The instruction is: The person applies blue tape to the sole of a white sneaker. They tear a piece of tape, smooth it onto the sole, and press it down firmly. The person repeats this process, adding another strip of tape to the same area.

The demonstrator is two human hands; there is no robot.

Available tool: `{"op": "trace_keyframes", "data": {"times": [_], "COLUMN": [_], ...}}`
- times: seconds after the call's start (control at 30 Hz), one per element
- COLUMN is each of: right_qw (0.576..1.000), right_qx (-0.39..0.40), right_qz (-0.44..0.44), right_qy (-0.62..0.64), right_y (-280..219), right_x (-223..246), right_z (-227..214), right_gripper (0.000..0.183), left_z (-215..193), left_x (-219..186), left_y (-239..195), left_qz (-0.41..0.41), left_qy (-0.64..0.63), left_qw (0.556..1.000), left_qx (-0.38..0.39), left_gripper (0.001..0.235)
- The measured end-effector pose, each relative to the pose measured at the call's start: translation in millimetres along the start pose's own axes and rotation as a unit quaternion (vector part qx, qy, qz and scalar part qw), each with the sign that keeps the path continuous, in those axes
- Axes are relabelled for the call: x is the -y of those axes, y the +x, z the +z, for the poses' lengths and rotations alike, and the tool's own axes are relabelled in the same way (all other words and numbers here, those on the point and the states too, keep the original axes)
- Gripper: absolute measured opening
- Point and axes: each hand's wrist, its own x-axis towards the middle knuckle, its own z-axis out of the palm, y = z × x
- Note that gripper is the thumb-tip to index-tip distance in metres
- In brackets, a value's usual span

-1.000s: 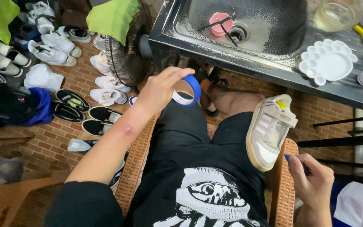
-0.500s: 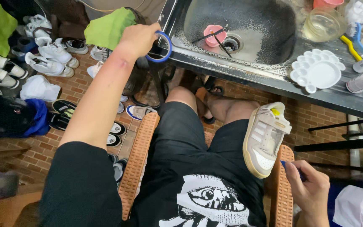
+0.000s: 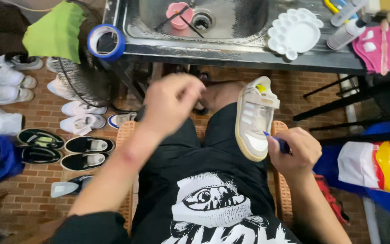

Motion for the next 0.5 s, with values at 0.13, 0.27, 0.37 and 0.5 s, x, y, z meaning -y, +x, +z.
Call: {"op": "trace_keyframes", "data": {"times": [0.13, 0.27, 0.37, 0.5], "right_qw": [0.979, 0.967, 0.952, 0.937], "right_qx": [-0.12, -0.098, -0.091, -0.073], "right_qz": [-0.159, -0.233, -0.292, -0.342], "right_qy": [0.029, 0.036, 0.013, 0.021], "right_y": [14.3, 22.9, 27.2, 31.8], "right_x": [-1.1, 3.1, 7.7, 12.0], "right_z": [14.5, 4.2, -0.8, -3.6], "right_gripper": [0.024, 0.026, 0.022, 0.022], "left_z": [27.6, 37.6, 35.4, 34.5], "left_x": [-75.0, -90.1, -93.7, -95.5], "left_y": [-36.1, -42.1, -41.3, -39.6], "left_qz": [-0.217, -0.278, -0.301, -0.288], "left_qy": [-0.302, -0.347, -0.328, -0.272], "left_qw": [0.918, 0.886, 0.883, 0.904], "left_qx": [0.134, 0.132, 0.145, 0.161], "left_gripper": [0.017, 0.023, 0.019, 0.016]}}
